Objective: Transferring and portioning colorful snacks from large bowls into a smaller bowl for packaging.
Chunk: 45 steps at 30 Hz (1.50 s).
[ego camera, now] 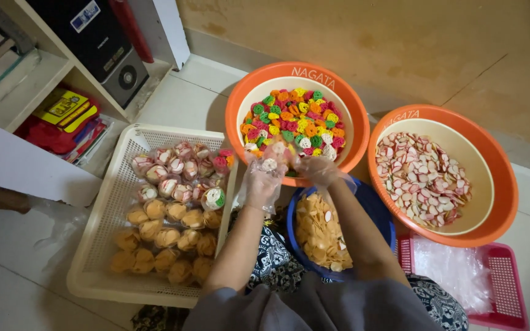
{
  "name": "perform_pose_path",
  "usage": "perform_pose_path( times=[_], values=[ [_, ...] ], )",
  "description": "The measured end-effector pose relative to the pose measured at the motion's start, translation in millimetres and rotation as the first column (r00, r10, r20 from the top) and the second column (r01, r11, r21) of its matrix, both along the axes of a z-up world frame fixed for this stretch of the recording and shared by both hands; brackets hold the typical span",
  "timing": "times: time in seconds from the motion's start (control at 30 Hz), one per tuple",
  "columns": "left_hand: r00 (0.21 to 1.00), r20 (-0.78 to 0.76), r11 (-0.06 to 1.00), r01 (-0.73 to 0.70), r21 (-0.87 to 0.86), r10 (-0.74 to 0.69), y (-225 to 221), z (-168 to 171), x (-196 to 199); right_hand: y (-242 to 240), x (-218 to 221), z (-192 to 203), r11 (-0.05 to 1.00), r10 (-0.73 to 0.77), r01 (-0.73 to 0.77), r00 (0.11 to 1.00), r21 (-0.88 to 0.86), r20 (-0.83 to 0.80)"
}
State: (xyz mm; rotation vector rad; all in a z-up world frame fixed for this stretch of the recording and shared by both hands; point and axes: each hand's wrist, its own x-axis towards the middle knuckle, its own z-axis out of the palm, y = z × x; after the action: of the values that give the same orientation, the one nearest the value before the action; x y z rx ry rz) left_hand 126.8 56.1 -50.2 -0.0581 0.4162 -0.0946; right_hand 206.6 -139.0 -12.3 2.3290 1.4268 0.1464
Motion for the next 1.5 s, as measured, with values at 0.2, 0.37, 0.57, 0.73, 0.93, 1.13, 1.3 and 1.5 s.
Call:
perform_pose_path(
  times=[0.2,0.37,0.57,0.73,0.93,1.13,1.3,1.5],
  values=[
    [0.998,-0.055,1.000,-0.011,0.004,0.012,-4.0,54.2,-11.6,4.0,-64.8,208.4,0.795,-0.144,0.384,0.872,0.470,-0.468],
    [0.914,0.402,0.980,0.123,-0.156,-0.051,-2.0,91.0,-23.8,0.3,-80.9,254.8,0.338,0.307,0.523,0.725,0.783,-0.617],
    [0.999,-0.043,0.994,-0.011,0.109,0.015,-19.2,57.5,-11.2,2.4,-72.9,237.4,0.475,0.324,0.438,0.719,0.763,-0.614],
    [0.986,-0.163,0.990,-0.017,0.140,0.041,-22.7,149.8,-39.1,12.0,-63.7,228.7,0.585,0.280,0.462,0.657,0.667,-0.701],
    [0.996,-0.087,0.995,-0.010,0.099,0.018,-22.3,192.3,-50.1,11.8,-63.0,227.2,0.386,0.281,0.665,0.574,0.639,-0.769],
    [0.984,-0.157,0.992,-0.072,0.108,0.089,-28.2,162.2,-40.4,0.8,-27.6,96.8,0.284,0.087,0.746,0.606,0.602,-0.791],
    [0.992,-0.113,0.964,-0.028,0.264,0.060,-27.5,190.5,-30.2,22.6,-82.5,109.8,0.483,0.237,0.596,0.617,0.642,-0.751],
    [0.978,-0.197,0.988,-0.041,0.149,0.070,-38.7,207.6,-53.6,34.6,-82.1,91.2,0.315,0.048,0.884,0.350,0.346,-0.936]
  ],
)
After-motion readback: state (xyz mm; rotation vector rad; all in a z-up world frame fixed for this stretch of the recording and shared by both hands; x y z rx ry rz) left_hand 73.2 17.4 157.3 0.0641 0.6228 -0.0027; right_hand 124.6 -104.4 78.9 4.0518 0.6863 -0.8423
